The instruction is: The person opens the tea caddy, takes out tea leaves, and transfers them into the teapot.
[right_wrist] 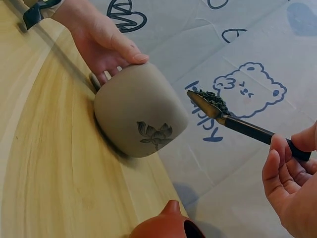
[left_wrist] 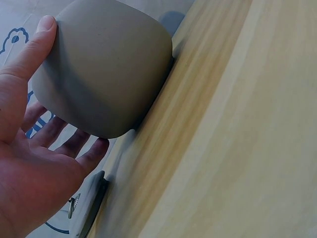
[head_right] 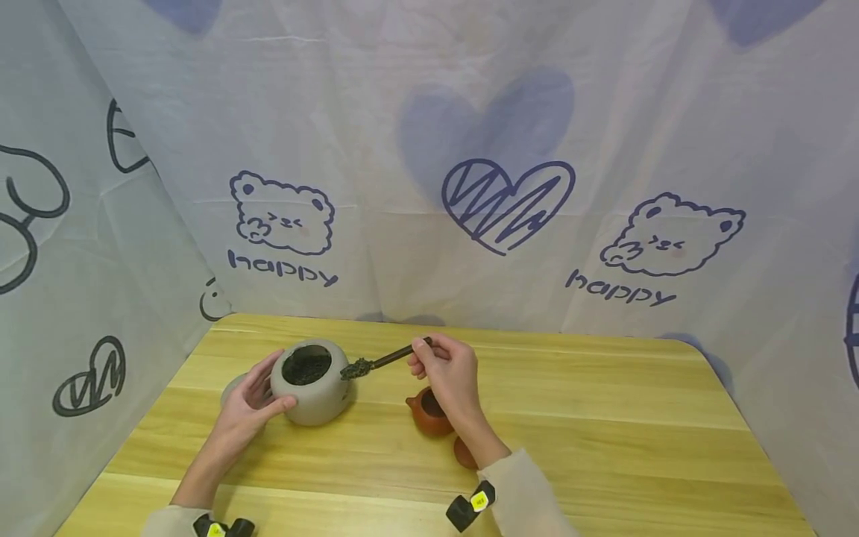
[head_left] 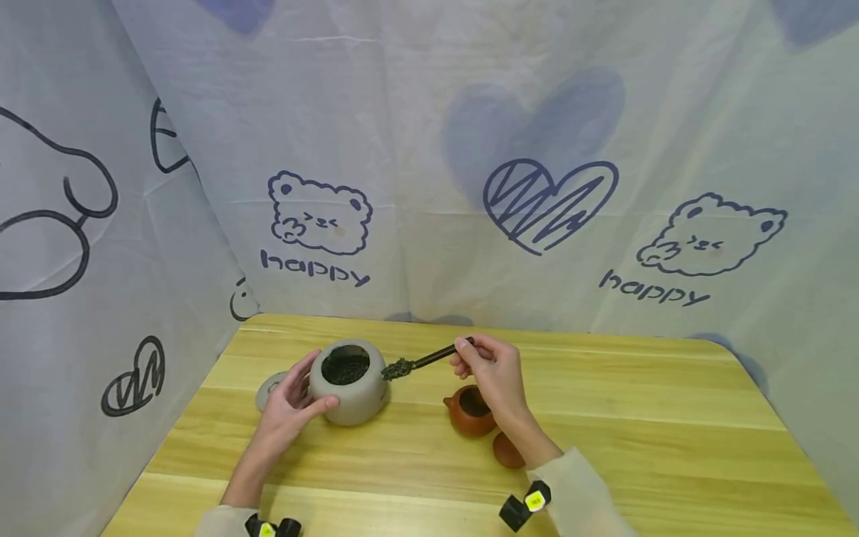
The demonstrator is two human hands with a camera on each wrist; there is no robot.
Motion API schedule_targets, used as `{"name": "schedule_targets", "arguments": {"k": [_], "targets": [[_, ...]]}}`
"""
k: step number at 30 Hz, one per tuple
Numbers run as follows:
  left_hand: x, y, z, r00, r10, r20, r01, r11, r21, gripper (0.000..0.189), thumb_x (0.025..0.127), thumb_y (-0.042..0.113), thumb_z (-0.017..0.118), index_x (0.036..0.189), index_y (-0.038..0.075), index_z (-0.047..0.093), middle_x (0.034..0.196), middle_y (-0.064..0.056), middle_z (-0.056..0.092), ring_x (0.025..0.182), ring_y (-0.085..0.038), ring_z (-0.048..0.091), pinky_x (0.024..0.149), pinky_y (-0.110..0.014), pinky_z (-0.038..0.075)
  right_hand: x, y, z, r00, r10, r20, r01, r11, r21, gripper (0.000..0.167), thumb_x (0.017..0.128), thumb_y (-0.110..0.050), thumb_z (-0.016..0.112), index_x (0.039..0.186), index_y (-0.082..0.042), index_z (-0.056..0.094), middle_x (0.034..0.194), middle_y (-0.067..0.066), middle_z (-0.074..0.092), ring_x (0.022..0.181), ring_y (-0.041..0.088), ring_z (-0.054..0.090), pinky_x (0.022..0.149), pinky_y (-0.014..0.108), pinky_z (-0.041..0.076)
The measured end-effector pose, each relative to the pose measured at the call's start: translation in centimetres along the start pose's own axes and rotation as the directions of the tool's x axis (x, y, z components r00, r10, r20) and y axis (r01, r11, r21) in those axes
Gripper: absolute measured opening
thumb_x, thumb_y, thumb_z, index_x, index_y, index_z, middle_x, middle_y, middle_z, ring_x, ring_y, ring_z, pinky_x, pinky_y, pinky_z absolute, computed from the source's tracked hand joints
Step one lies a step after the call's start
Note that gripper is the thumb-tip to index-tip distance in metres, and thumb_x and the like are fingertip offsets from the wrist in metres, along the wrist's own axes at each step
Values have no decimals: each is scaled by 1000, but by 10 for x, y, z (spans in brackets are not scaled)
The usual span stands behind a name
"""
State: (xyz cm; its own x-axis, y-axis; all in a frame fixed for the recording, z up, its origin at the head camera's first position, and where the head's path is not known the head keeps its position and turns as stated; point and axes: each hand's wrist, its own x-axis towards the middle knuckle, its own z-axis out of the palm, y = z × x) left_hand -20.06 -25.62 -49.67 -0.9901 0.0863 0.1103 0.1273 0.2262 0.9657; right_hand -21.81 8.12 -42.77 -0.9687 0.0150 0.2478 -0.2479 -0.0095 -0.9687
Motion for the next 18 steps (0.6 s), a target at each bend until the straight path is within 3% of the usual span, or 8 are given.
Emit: {"name": "schedule_targets", "arguments": {"k": [2,5,12,18], "targets": [[-1,0,1,1000,-4,-1,4,1000,2,84,92,9,79,161,15,32,164,-10,33,151,-29,30,118,-35,33,-1,0,-3,1000,-2,-1,2,1000,1,19,101,-16,68,92,0,74,78,17,72,64,21,66,65,38,62],[-1,1,2,1000,-6,-5,6,1000,3,84,92,10,79,161,16,33,164,-10,33,151,-29,30,116,-30,35,-3,1,-7,1000,4,-3,-4,1000,-3,19,101,-16,67,93,1,74,79,17,72,66,23,67,67,43,62],[-1,0,5,1000,4,-6,-4,1000,-18,83,92,9,79,161,15,33,164,-10,32,151,-29,29,109,-14,37,-7,4,-20,1000,20,-24,-21,1000,-9,21,101,-17,69,95,2,74,79,19,71,66,26,67,64,35,62],[-2,-4,6,1000,25,-11,-26,999,-33,83,92,7,78,161,14,32,164,-10,32,151,-31,29,104,-10,39,-13,7,-32,999,29,-24,-29,999,-21,24,101,-19,69,95,3,72,80,20,71,68,29,68,66,38,62]]}}
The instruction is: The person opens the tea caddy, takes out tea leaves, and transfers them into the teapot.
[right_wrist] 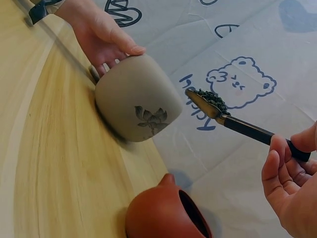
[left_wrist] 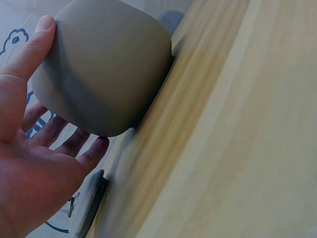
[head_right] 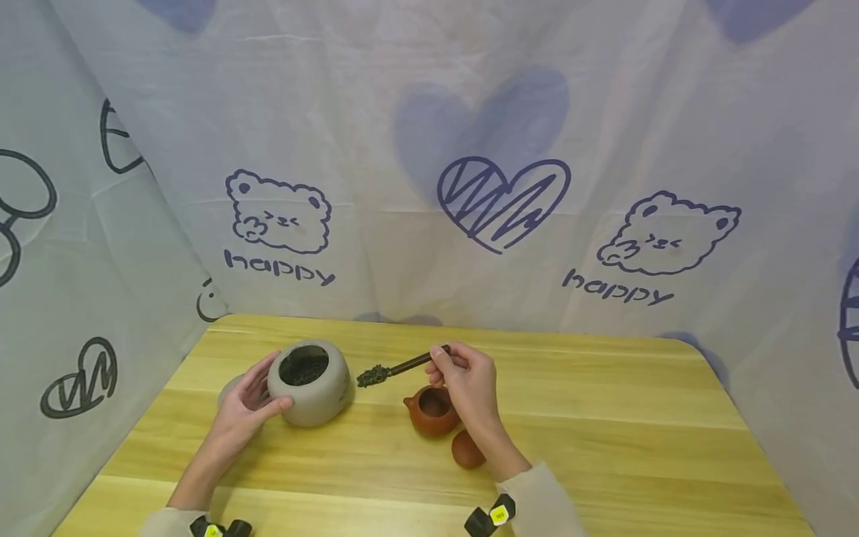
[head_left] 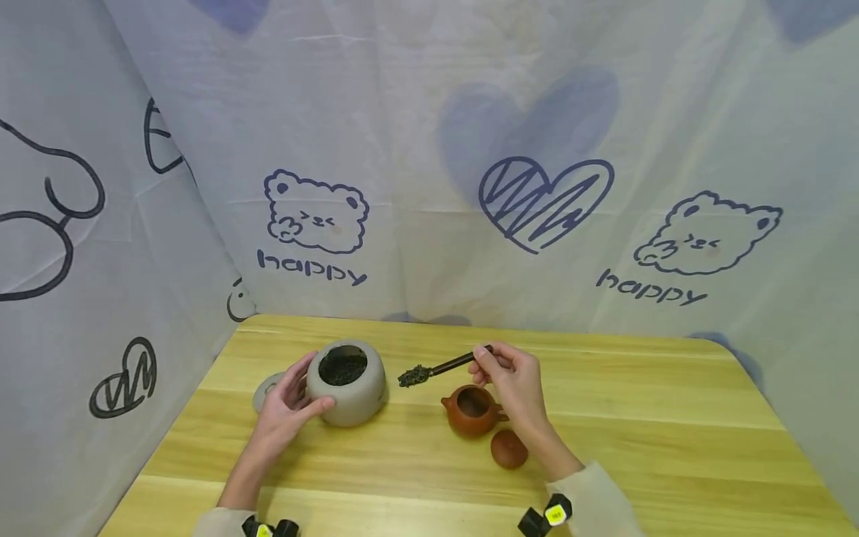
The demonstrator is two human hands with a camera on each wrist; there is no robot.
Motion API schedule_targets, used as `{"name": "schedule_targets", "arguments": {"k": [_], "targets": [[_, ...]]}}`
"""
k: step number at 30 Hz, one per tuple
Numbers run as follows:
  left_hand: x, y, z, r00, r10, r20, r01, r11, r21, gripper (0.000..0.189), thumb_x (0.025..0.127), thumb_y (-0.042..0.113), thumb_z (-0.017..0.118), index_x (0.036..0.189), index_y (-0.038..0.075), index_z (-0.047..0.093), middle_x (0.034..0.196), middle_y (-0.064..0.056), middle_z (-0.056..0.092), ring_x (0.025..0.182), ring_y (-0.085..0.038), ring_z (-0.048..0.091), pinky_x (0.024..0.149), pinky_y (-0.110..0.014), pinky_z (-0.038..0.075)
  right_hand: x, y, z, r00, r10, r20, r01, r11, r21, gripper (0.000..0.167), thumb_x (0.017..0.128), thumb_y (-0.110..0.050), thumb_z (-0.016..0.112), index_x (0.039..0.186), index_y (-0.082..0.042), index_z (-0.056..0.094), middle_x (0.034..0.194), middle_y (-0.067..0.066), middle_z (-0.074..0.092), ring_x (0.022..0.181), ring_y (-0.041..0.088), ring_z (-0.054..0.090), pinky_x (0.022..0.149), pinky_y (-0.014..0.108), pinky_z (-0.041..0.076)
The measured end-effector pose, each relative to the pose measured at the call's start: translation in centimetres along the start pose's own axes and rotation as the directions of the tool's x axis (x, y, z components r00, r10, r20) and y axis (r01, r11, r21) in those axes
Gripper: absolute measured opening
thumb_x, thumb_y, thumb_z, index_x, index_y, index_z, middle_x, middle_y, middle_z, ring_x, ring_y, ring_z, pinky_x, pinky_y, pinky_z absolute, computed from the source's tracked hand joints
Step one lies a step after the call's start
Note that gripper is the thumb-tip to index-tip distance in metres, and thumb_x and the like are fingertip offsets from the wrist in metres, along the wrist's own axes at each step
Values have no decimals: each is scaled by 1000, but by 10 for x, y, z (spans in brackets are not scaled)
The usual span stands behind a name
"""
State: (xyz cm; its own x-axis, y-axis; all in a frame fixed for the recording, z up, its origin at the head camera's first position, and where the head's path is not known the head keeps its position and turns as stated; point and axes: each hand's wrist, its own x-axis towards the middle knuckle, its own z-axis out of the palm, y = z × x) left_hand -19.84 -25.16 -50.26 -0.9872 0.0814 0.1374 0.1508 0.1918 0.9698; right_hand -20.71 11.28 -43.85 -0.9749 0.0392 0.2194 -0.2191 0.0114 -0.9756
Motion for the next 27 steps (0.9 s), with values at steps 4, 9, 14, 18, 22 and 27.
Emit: {"name": "schedule_targets", "arguments": {"k": [4,9,14,18,22,27], "targets": [[1,0,-1,1000,2,6,-2,1000,-1,83,92,7,78,161,14,32,165,-10,32,151,-31,29,104,-10,39,-3,1,-7,1000,15,-15,-16,1000,-9,25,101,-20,69,95,4,72,80,19,71,71,33,68,66,38,62],[3,-1,-1,1000,10,8,-10,1000,1,83,92,6,77,161,12,32,164,-11,32,151,-31,29,105,-10,38,-6,4,-15,999,31,-37,-32,999,-18,24,101,-18,69,95,5,72,80,19,71,69,29,68,66,39,62],[3,-3,-2,1000,17,7,-17,1000,1,82,92,6,77,161,13,32,164,-11,32,151,-32,30,104,-9,39,-9,7,-23,998,29,-62,-30,999,-14,24,101,-16,68,96,7,71,80,20,70,67,24,68,64,33,62],[2,-3,-2,1000,21,3,-21,1000,3,82,93,5,77,161,14,33,164,-11,33,150,-32,30,104,-9,39,-12,9,-30,996,35,-80,-37,999,-22,23,101,-15,69,97,8,71,79,18,71,65,19,67,63,30,61],[1,-3,-2,1000,19,0,-19,1000,3,82,93,5,76,161,13,32,164,-11,33,150,-32,29,103,-9,39,-15,11,-38,995,41,-95,-43,999,-22,23,101,-13,68,97,10,70,79,19,71,65,17,67,64,29,61],[-1,-2,-1,1000,21,-2,-21,1000,6,82,93,5,77,161,13,32,164,-12,32,151,-32,29,104,-9,39,-20,14,-47,992,49,-118,-54,998,-32,25,102,-13,66,96,11,69,79,18,71,65,18,67,63,28,61]]}}
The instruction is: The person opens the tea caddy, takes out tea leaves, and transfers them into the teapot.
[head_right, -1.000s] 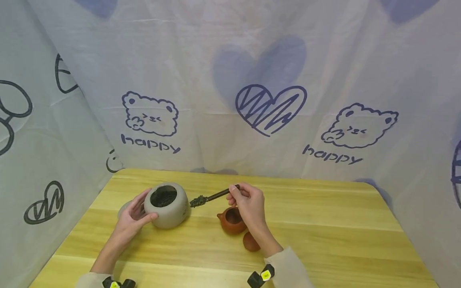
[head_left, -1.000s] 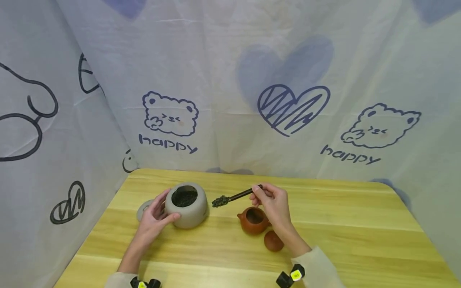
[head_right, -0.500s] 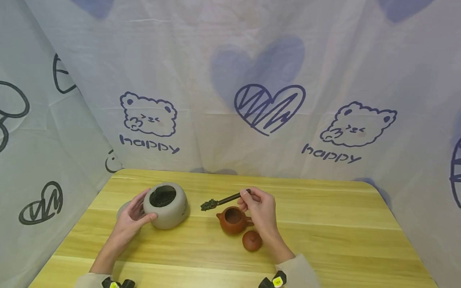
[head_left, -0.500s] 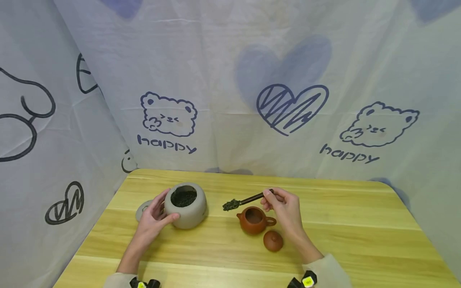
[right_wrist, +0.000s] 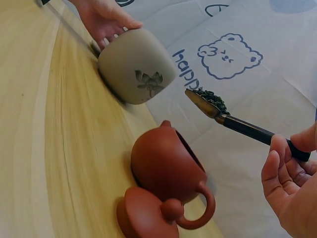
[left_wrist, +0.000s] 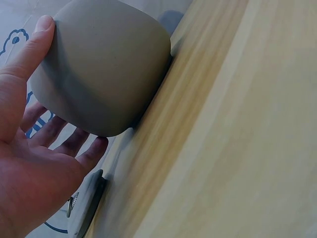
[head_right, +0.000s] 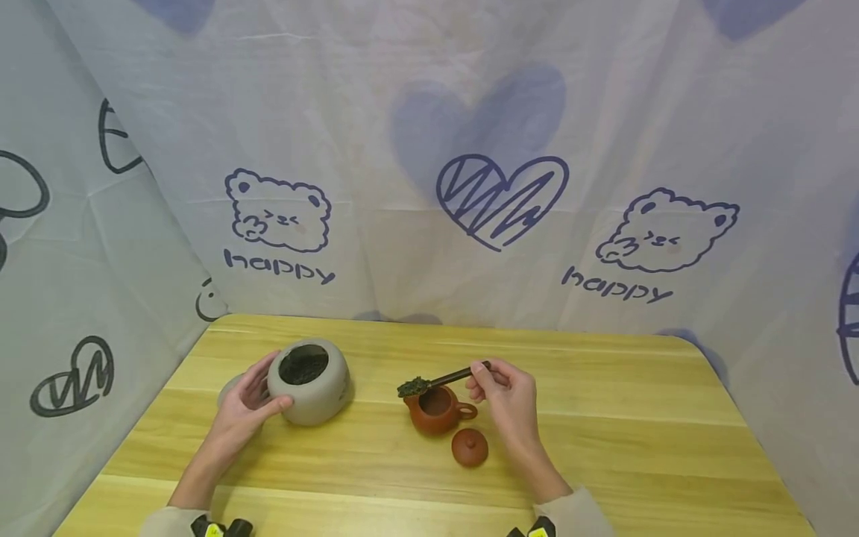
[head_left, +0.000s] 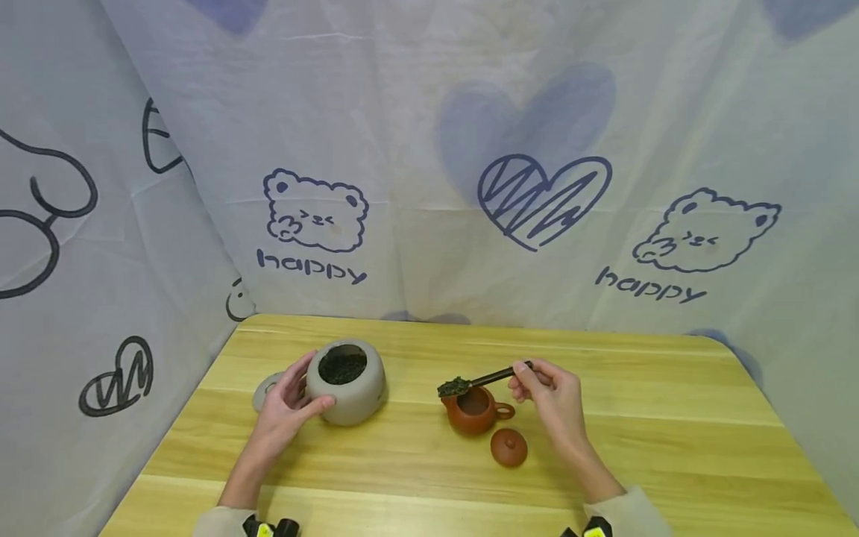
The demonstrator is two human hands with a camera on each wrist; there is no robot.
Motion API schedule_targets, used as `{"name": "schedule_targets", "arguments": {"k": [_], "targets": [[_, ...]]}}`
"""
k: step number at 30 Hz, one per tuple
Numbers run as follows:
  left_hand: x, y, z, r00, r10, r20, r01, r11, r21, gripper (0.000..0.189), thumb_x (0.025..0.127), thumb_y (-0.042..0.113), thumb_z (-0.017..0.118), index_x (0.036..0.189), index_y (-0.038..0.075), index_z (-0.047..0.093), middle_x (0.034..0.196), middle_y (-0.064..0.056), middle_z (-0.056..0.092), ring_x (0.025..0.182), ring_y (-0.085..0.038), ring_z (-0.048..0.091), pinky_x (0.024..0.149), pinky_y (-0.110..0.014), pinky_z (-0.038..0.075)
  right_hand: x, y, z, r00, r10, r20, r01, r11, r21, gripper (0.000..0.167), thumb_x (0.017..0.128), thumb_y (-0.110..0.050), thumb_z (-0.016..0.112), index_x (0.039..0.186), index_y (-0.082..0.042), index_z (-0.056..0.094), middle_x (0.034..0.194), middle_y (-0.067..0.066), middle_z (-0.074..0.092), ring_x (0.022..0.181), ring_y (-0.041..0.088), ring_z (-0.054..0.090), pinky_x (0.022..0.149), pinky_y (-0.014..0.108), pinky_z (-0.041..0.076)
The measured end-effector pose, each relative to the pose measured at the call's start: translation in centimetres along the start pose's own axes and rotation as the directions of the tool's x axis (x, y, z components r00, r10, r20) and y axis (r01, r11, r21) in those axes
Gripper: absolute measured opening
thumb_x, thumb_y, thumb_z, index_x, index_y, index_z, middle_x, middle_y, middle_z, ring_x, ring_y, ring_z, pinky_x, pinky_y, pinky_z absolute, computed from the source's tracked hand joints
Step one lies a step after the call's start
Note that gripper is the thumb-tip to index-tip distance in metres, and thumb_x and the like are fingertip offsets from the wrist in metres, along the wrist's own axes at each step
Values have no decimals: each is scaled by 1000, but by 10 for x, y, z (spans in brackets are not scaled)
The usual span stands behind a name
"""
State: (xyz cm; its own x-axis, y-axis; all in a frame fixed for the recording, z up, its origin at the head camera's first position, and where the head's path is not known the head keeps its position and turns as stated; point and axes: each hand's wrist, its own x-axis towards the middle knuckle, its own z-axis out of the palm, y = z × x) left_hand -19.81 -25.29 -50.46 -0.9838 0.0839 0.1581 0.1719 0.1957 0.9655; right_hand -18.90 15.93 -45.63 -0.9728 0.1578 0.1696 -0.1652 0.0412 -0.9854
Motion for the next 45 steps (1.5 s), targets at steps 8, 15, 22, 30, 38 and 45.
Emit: {"name": "schedule_targets", "arguments": {"k": [8,15,22,30,38,45], "targets": [[2,-1,-1,1000,-2,2,2,1000,3,82,93,6,77,161,13,33,164,-11,33,151,-31,29,105,-10,38,-2,6,-10,999,30,-43,-29,999,15,25,102,-11,66,100,14,68,79,17,71,65,16,67,63,28,61],[3,0,-1,1000,-20,-3,20,999,25,82,93,9,78,161,14,33,164,-10,33,151,-30,30,107,-12,37,-4,13,-15,996,48,-74,-47,999,25,26,102,-11,65,101,16,67,78,16,71,65,16,66,63,27,61],[3,1,-1,999,-35,-2,35,999,31,82,93,10,78,161,14,32,164,-9,32,151,-29,29,111,-19,38,-5,17,-21,995,44,-88,-43,999,12,28,102,-13,66,102,15,68,78,14,72,64,14,66,63,27,61],[4,1,-1,999,-34,-1,34,999,28,82,93,9,78,161,14,33,164,-9,32,151,-30,30,117,-40,35,-4,23,-23,997,42,-59,-43,999,-16,27,102,-14,67,104,14,68,80,16,72,65,16,67,62,28,61],[4,-1,0,1000,-18,2,18,1000,23,82,93,8,77,161,13,32,164,-10,33,151,-29,30,108,-17,38,-7,24,-22,998,8,-56,-11,999,-51,22,102,-10,66,103,12,70,82,20,72,67,22,69,63,32,62],[4,-4,0,1000,3,0,-3,1000,17,82,93,7,77,161,14,32,164,-10,33,151,-30,30,103,-11,39,-10,26,-18,996,-81,-33,78,993,-93,20,101,-12,67,100,8,72,83,25,70,67,22,69,62,31,62]]}}
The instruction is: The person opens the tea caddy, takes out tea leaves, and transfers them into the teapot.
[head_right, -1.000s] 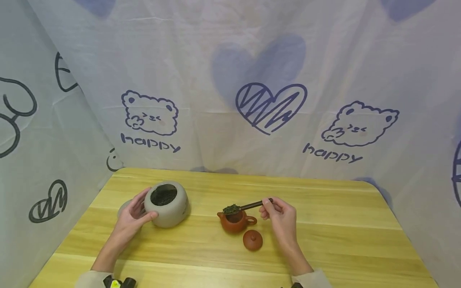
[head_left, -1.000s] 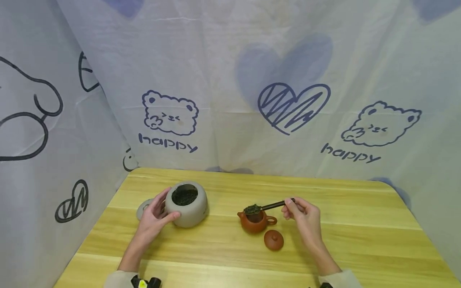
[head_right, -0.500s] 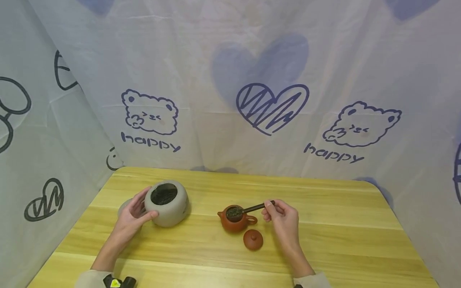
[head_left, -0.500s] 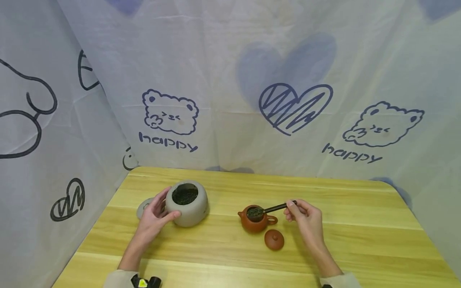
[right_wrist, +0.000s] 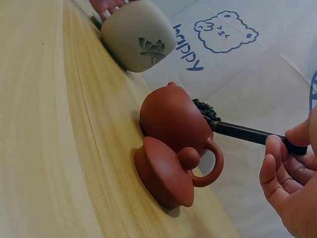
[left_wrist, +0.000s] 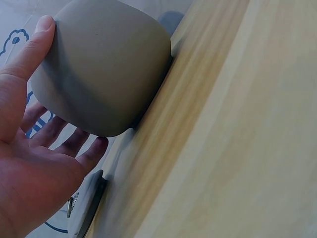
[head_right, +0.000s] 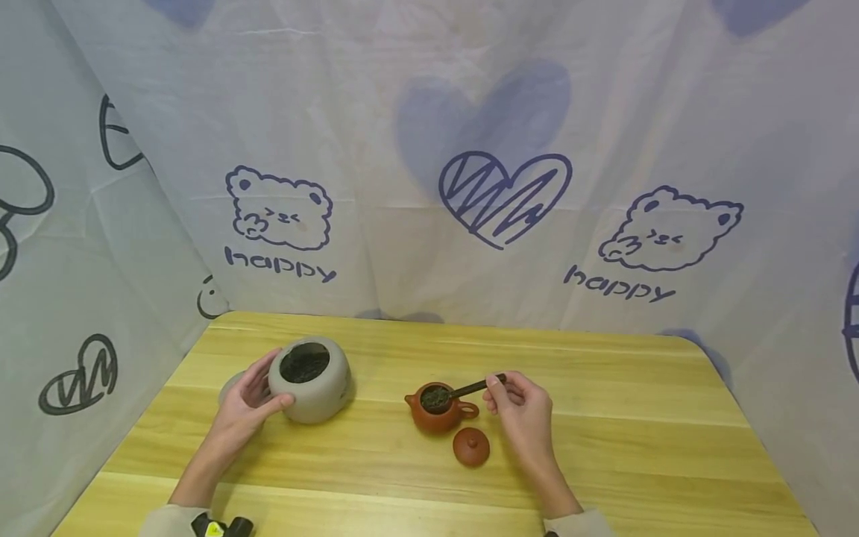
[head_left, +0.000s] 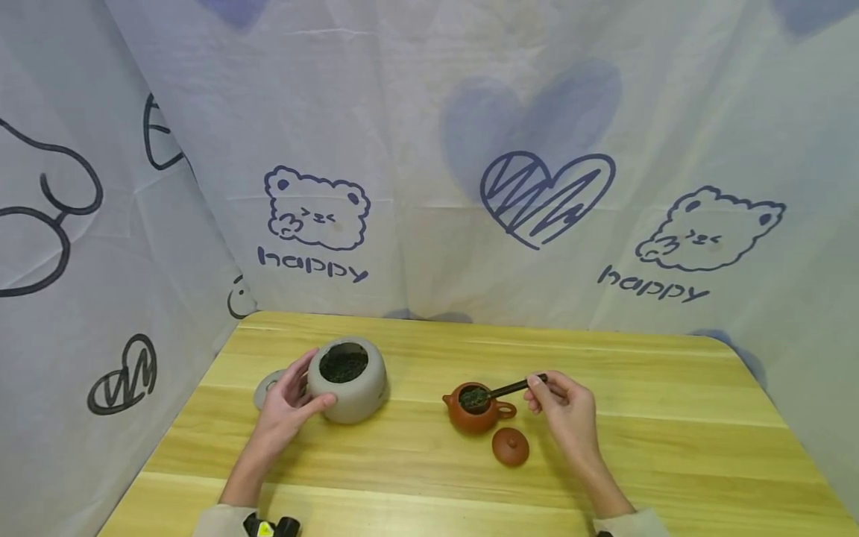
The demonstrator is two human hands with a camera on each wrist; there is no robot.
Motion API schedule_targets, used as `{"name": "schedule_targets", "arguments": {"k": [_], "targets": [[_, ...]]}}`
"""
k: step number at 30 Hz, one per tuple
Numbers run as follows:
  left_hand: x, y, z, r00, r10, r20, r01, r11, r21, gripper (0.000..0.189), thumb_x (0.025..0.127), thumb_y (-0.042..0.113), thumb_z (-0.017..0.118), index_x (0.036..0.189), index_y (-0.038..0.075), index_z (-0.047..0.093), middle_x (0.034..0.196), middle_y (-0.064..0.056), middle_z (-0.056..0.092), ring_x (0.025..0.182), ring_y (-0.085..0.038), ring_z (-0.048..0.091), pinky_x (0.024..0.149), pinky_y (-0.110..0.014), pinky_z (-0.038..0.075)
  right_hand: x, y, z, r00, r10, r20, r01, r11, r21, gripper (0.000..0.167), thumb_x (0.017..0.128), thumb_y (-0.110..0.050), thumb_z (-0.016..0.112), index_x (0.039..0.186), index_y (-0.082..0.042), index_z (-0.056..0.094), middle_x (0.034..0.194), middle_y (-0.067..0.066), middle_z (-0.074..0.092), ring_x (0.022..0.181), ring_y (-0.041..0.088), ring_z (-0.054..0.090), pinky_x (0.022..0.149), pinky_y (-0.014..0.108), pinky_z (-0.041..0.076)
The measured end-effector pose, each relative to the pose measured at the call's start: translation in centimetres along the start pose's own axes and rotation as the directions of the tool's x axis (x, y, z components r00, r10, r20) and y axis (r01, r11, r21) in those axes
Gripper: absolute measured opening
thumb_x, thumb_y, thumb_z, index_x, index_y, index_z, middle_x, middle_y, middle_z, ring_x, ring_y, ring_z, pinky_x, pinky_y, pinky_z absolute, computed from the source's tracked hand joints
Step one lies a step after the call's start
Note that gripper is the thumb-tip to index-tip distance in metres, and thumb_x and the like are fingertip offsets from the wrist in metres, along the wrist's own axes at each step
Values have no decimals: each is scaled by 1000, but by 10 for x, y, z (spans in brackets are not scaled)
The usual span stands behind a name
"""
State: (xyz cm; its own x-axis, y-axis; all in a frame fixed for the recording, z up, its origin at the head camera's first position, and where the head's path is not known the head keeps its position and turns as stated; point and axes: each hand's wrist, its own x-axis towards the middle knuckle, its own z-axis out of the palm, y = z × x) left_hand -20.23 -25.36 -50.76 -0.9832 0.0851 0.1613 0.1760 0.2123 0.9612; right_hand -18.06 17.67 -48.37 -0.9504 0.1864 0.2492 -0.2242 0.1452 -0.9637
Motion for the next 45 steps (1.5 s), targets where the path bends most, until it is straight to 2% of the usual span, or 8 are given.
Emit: {"name": "schedule_targets", "arguments": {"k": [5,16,25,28,31,33,39,45], "targets": [[0,2,-1,1000,-5,-1,5,1000,5,82,93,7,77,161,13,32,164,-10,33,150,-31,30,104,-11,39,-1,-2,2,997,-65,33,67,996,-55,17,101,-12,68,100,4,73,83,23,70,67,21,70,63,33,62],[1,4,-1,1000,-12,6,12,1000,-4,82,93,7,77,161,13,32,164,-10,33,150,-30,31,105,-11,39,-3,-6,3,984,-157,86,167,978,-125,10,100,-8,68,105,-1,73,84,17,71,71,19,69,64,32,62],[1,6,-1,999,-31,9,31,999,9,83,93,8,77,162,14,32,165,-10,32,151,-30,30,104,-10,39,-3,-7,1,960,-256,114,271,951,-151,12,98,1,68,107,-5,74,84,5,69,70,16,66,65,22,58],[0,8,-1,999,-41,7,41,999,22,83,93,9,77,162,14,31,165,-9,32,151,-30,30,110,-20,40,-2,-7,0,952,-282,119,298,943,-148,12,97,2,68,106,-3,74,82,1,68,68,14,65,64,22,57],[0,8,-1,999,-48,4,48,998,36,83,93,10,78,162,15,31,165,-9,32,151,-30,30,116,-35,38,-1,-7,-1,940,-317,124,334,930,-154,11,97,3,67,105,-2,73,81,1,67,67,13,64,63,21,56],[-1,8,0,999,-48,4,48,998,38,83,93,10,77,162,14,31,165,-9,31,151,-30,29,117,-38,36,-1,-6,-3,933,-339,123,355,922,-153,11,98,4,66,105,-2,72,81,4,68,67,11,64,63,20,56],[-1,7,1,999,-39,8,39,999,21,84,94,9,77,162,13,29,166,-11,30,151,-32,28,106,-12,39,-1,-7,-6,935,-345,78,353,926,-133,9,99,1,65,104,-2,72,80,8,69,65,11,64,61,20,57],[-1,6,2,999,-39,6,39,999,21,84,94,9,77,163,13,28,166,-11,29,152,-32,28,103,-7,38,1,-8,-9,950,-310,41,312,945,-94,9,102,-4,64,101,0,72,78,13,68,64,11,61,56,24,56]]}}
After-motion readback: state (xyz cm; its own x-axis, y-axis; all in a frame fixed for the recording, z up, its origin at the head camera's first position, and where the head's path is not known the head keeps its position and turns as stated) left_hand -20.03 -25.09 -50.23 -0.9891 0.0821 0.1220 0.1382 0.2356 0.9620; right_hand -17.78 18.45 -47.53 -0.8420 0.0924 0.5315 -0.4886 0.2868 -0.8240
